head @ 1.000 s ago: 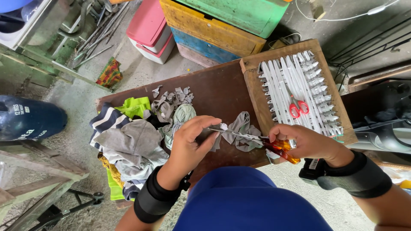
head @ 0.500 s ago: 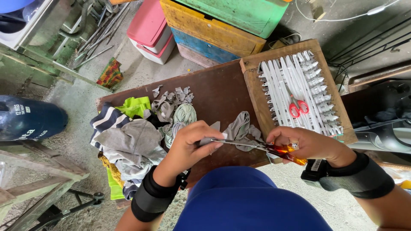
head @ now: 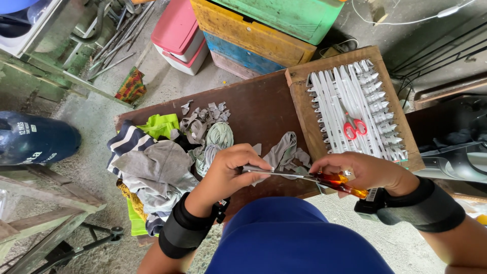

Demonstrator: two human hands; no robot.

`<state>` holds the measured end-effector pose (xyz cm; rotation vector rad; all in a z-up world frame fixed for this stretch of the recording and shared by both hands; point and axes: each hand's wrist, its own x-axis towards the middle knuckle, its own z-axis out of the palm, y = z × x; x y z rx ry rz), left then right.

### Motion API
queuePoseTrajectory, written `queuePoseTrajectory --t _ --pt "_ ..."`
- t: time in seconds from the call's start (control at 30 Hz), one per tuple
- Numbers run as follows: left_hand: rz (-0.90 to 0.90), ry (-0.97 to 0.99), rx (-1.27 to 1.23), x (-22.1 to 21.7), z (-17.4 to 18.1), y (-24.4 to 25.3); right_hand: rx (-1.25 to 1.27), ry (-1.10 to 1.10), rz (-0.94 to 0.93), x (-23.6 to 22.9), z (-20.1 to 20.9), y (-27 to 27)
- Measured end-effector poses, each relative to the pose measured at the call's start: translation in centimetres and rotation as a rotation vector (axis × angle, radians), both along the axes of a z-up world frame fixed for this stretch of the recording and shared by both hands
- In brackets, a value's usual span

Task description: Cutting fabric scraps into strips and rolling them into balls.

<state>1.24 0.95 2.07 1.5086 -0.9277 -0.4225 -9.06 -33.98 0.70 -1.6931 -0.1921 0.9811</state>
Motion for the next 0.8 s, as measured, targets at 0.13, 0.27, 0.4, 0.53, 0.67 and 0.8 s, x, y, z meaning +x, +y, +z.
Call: queuePoseTrajectory --t 0.13,0.27,0.4,0.53,0.67,0.8 --pt "-0.037 0.041 -0.027 -0.1 -0.4 0.1 0.018 0.052 -0.025 -0.3 -0.2 0.1" --pt "-0.049 0.076 -0.037 -0.2 -0.9 -0.3 -0.003 0.127 -0.06 -0.2 0.2 0.5" --pt "-0.069 0.095 -0.036 -0.4 -1.1 -0.5 0.004 0.061 -0.023 -0.2 0.1 0.6" --pt "-0.065 0.1 -0.003 -0.4 -1.1 -0.7 -0.007 0.02 0.006 0.2 0.5 0.9" --pt "-0.105 0.134 0.024 -0.7 -1.5 -1.0 -0.03 -0.013 0.043 0.4 0.9 1.5" --pt "-0.127 0.137 0.016 -0.5 -1.7 -1.2 -0.018 -0.061 0.059 0.5 0.8 1.3"
